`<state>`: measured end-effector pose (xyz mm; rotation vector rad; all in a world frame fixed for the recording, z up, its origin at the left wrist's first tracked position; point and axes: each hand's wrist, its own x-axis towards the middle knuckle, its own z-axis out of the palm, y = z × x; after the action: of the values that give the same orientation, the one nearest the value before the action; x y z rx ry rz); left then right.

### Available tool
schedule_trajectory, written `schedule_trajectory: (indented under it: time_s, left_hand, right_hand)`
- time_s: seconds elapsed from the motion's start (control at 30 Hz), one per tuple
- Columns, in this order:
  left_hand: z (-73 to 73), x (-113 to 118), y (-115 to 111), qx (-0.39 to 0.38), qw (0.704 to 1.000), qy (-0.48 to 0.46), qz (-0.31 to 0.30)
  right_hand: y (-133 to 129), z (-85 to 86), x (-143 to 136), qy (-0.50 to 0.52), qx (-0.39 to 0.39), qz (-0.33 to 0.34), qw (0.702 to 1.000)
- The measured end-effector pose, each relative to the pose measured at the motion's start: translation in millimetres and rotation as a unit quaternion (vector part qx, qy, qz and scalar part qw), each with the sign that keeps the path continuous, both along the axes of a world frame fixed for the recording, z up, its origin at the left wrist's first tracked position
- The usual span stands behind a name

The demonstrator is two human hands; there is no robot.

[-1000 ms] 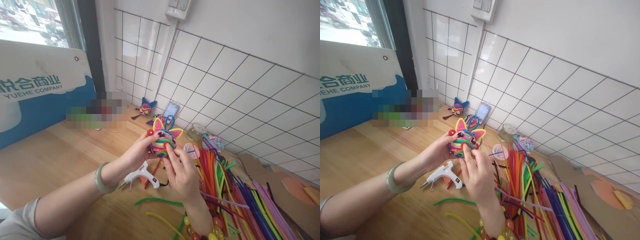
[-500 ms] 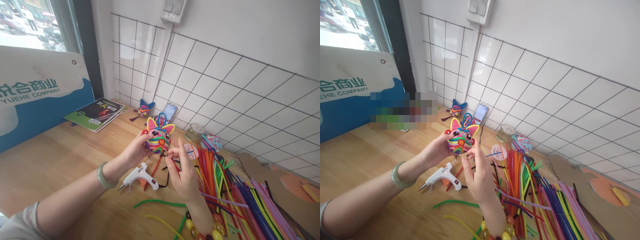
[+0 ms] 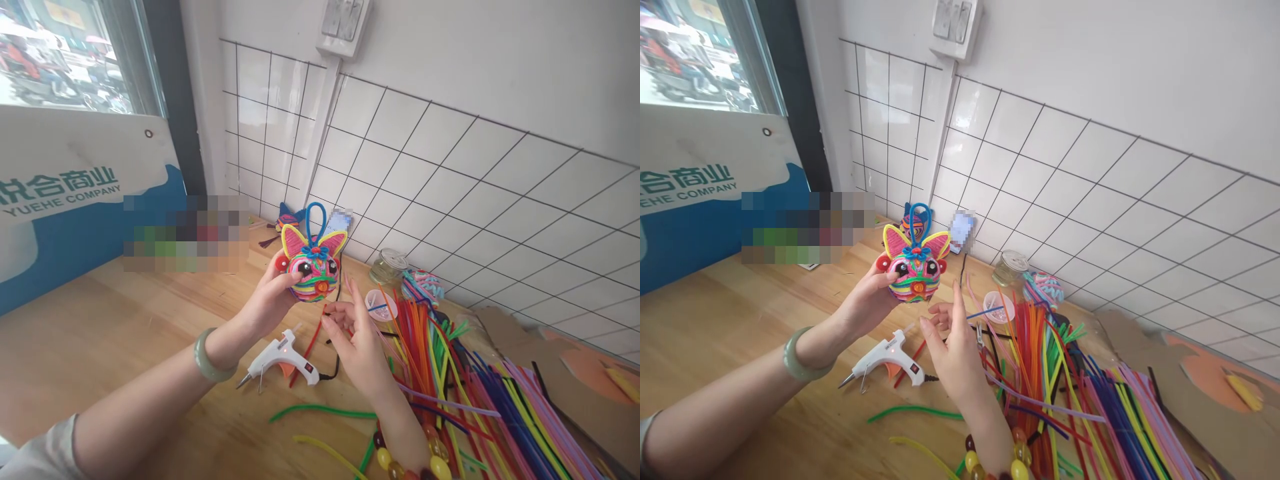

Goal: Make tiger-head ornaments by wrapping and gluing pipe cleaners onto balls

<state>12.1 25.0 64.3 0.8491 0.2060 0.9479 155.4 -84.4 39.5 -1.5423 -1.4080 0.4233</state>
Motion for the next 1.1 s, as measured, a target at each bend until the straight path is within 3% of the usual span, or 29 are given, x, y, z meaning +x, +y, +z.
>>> schedule_trajectory:
  time_s: [0.2,0.4,1.1]
  left_hand:
    - [2.2,-1,-1,0.007,1.000,-0.004,-0.014]
    - [-2.1,-1,-3,0.021,0.999,0.003,-0.040]
    - [-10.3,0,-8,0.104,0.994,0.024,-0.038]
  right_hand:
    - [-2,2.0,-3,0.106,-0.026,0.043,0.993]
    - [-4,11.6,-7,0.195,0.038,0.027,0.980]
    - [-2,12.4,-7,0.161,0.032,-0.003,0.986]
